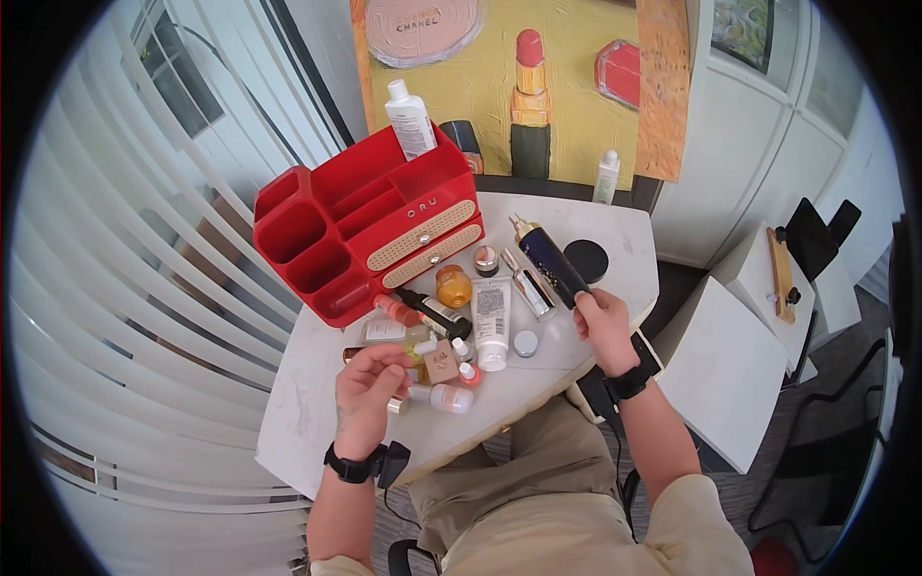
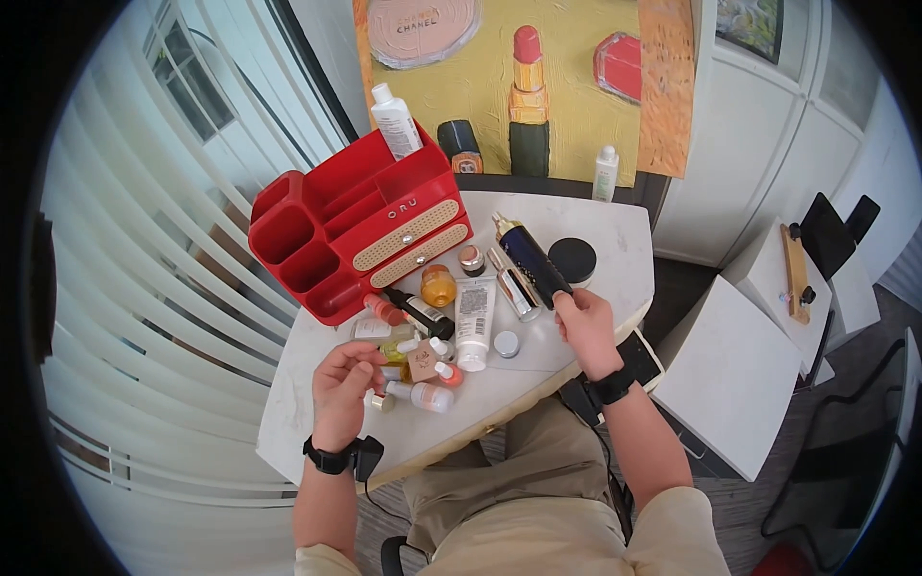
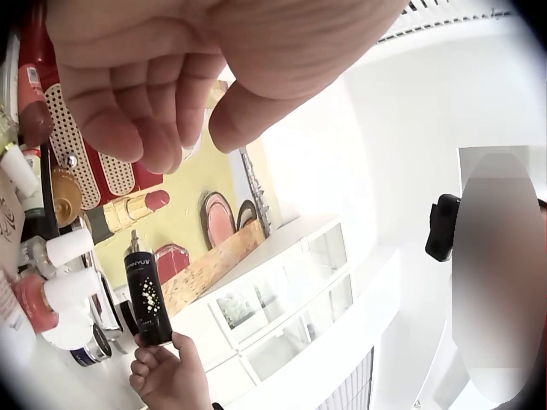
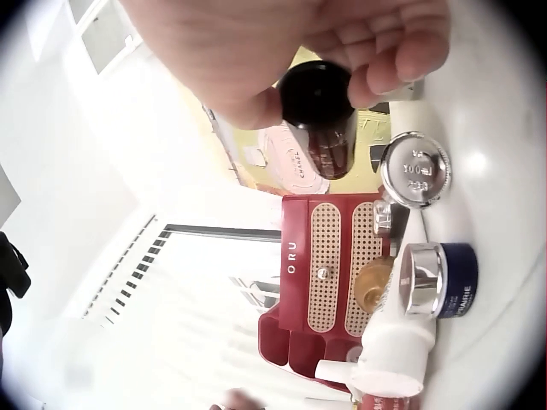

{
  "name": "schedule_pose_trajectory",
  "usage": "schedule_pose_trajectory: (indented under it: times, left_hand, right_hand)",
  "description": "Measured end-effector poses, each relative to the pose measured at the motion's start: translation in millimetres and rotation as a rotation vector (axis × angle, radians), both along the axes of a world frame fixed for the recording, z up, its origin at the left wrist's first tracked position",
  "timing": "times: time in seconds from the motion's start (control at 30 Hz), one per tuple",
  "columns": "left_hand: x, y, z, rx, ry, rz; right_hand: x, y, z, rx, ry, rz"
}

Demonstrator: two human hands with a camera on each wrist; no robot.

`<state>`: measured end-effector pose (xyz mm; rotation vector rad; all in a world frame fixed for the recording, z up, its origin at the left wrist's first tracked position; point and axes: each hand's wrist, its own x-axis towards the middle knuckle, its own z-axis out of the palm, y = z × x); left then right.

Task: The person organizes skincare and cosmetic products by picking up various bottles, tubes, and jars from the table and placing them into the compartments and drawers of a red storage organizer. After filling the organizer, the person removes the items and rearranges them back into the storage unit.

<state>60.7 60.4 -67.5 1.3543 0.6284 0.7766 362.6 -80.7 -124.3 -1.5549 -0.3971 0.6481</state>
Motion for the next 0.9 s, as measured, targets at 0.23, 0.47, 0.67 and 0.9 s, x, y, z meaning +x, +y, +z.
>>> schedule_pose_trajectory:
  times: [0.23,0.47,0.67,0.9]
  left_hand:
    - [19.8,-5.0,13.5,0.018,0.062,-0.061]
    - [62.4,-14.5,46.6,-0.057,0.060,-0.157]
    - [78.8,-11.1,68.7,-0.013,-0.039,-0.217]
    - [88.0,-1.7,98.8,0.115,-0.019,-0.173]
  right_hand:
    - [3.8,-3.8,-16.9,0.163,-0.022,0.095]
    - [-26.6,-15.7,29.7,0.303,-0.126,0.400]
    - [-35.3,-4.7,51.7,0.357,-0.368,0.601]
    - [-30.2,12.0,64.3,0.387,-0.484,0.643]
